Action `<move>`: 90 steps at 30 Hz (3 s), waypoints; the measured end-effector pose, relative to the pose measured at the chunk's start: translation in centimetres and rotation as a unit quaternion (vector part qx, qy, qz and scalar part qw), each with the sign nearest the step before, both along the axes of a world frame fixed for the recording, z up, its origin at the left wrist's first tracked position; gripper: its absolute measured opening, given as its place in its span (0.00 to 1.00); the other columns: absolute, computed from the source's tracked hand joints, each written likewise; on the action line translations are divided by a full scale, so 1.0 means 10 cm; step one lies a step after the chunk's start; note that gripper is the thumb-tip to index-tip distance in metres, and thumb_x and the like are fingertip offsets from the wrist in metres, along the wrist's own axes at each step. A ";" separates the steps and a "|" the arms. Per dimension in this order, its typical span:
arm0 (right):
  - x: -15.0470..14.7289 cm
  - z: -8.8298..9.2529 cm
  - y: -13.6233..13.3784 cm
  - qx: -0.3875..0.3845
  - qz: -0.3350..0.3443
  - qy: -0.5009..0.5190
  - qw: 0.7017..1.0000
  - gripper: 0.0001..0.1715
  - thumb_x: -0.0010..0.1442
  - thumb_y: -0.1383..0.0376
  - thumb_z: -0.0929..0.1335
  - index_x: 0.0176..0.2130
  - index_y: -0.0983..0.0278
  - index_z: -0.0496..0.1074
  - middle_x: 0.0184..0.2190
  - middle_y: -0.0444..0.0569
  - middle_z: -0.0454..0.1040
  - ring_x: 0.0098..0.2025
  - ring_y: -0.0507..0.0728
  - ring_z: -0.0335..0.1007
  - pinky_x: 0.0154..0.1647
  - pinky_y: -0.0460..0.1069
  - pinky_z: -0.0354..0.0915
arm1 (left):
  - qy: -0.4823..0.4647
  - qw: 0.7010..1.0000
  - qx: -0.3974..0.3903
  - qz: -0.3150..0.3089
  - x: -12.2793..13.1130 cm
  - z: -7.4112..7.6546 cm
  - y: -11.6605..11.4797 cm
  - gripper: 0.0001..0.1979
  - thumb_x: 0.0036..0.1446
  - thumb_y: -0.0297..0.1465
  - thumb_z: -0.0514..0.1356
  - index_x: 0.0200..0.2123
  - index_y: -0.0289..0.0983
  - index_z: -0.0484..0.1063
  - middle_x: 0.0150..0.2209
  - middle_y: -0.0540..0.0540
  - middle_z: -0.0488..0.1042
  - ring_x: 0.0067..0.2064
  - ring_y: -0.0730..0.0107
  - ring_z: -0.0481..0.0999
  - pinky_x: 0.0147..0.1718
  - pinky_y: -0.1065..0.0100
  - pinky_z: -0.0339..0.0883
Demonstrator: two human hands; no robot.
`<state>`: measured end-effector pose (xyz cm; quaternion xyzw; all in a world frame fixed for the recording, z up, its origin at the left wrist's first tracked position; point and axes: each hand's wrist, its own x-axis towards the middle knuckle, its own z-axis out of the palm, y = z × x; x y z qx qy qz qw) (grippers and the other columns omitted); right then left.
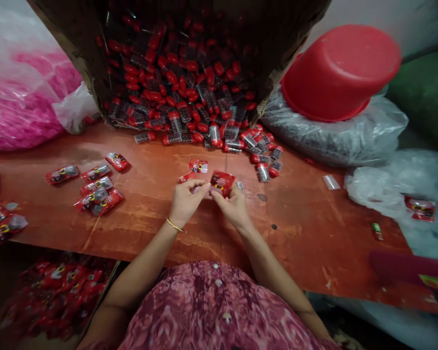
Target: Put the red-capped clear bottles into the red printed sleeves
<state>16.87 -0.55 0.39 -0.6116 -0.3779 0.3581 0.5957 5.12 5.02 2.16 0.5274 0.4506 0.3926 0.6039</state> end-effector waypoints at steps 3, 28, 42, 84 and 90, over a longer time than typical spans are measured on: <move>-0.08 0.03 -0.05 -0.003 0.009 0.082 0.997 0.16 0.43 0.58 0.73 0.32 0.62 0.70 0.29 0.43 0.75 0.29 0.52 0.68 0.36 0.49 0.66 | -0.103 0.990 -0.093 -0.009 0.03 0.02 -0.04 0.13 0.37 0.32 0.69 0.30 0.35 0.76 0.29 0.48 0.77 0.32 0.72 0.73 0.36 0.70 0.66; 0.04 -0.02 -0.23 -0.019 0.127 -0.127 0.984 0.19 0.62 0.57 0.58 0.29 0.62 0.70 0.23 0.43 0.68 0.27 0.52 0.63 0.30 0.47 0.62 | -0.139 0.960 -0.244 0.012 -0.07 0.04 -0.24 0.19 0.28 0.39 0.72 0.23 0.32 0.75 0.22 0.49 0.75 0.24 0.78 0.70 0.28 0.73 0.65; 0.97 -0.25 -0.30 -0.033 0.192 -0.498 0.845 0.13 0.60 0.61 0.63 0.42 0.61 0.72 0.44 0.54 0.75 0.48 0.61 0.66 0.48 0.58 0.60 | -0.190 0.916 -0.353 0.037 -0.07 0.12 -0.22 0.09 0.41 0.32 0.68 0.26 0.35 0.74 0.25 0.49 0.76 0.23 0.75 0.72 0.21 0.73 0.67; 0.06 0.17 -0.65 -0.109 0.216 -0.046 0.969 0.16 0.54 0.56 0.64 0.24 0.66 0.65 0.18 0.40 0.58 0.21 0.48 0.51 0.22 0.44 0.49 | -0.098 0.951 -0.293 -0.008 -0.05 0.16 -0.25 0.21 0.26 0.42 0.72 0.21 0.32 0.73 0.20 0.49 0.74 0.22 0.77 0.69 0.24 0.73 0.64; 0.06 0.15 -0.63 -0.132 0.233 -0.003 0.964 0.16 0.53 0.55 0.64 0.23 0.65 0.63 0.17 0.39 0.56 0.20 0.47 0.48 0.21 0.44 0.47 | -0.091 0.952 -0.293 -0.003 -0.04 0.15 -0.25 0.23 0.25 0.45 0.71 0.20 0.32 0.73 0.20 0.49 0.74 0.21 0.78 0.69 0.22 0.75 0.62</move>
